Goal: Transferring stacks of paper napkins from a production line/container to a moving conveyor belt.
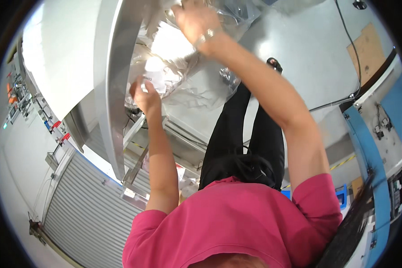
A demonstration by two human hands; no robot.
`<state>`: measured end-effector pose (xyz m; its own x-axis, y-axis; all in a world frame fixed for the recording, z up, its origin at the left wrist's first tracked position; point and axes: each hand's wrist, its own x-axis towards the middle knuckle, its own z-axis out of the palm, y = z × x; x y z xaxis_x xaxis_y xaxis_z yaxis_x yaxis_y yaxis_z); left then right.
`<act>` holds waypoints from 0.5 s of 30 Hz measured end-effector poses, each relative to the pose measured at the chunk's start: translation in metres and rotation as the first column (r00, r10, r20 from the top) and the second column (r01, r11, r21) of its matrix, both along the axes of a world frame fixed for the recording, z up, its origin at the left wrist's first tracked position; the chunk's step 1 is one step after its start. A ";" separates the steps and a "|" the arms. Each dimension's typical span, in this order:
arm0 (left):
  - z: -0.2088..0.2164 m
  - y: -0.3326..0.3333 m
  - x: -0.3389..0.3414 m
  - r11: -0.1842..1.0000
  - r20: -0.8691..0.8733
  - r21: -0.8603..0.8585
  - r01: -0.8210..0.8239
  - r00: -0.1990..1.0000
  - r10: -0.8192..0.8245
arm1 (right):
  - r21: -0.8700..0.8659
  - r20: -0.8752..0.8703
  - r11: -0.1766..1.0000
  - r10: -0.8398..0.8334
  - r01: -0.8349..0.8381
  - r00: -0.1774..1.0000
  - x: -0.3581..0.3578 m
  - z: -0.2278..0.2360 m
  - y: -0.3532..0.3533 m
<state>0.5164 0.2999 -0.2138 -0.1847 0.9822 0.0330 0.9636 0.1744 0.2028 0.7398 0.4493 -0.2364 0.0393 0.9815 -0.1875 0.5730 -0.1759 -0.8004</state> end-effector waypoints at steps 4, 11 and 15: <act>-0.052 0.017 -0.043 0.956 0.113 -0.182 -0.231 0.961 0.253 | 0.011 0.195 0.937 0.342 -0.350 0.919 -0.040 0.020 -0.060; -0.142 0.013 -0.024 0.892 0.214 -0.439 -0.108 0.952 0.221 | -0.208 0.629 0.955 0.295 -0.210 0.719 -0.067 -0.122 -0.061; -0.228 0.004 -0.138 0.821 -0.040 -0.552 0.143 0.979 -0.198 | -0.308 0.416 0.902 0.413 -0.302 0.810 -0.090 -0.115 -0.042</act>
<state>0.3788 0.3036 -0.4415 -0.0357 0.8610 -0.5073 0.9975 0.0614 0.0342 0.6493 0.4077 -0.3515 -0.1705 0.8785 -0.4464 0.9195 -0.0210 -0.3925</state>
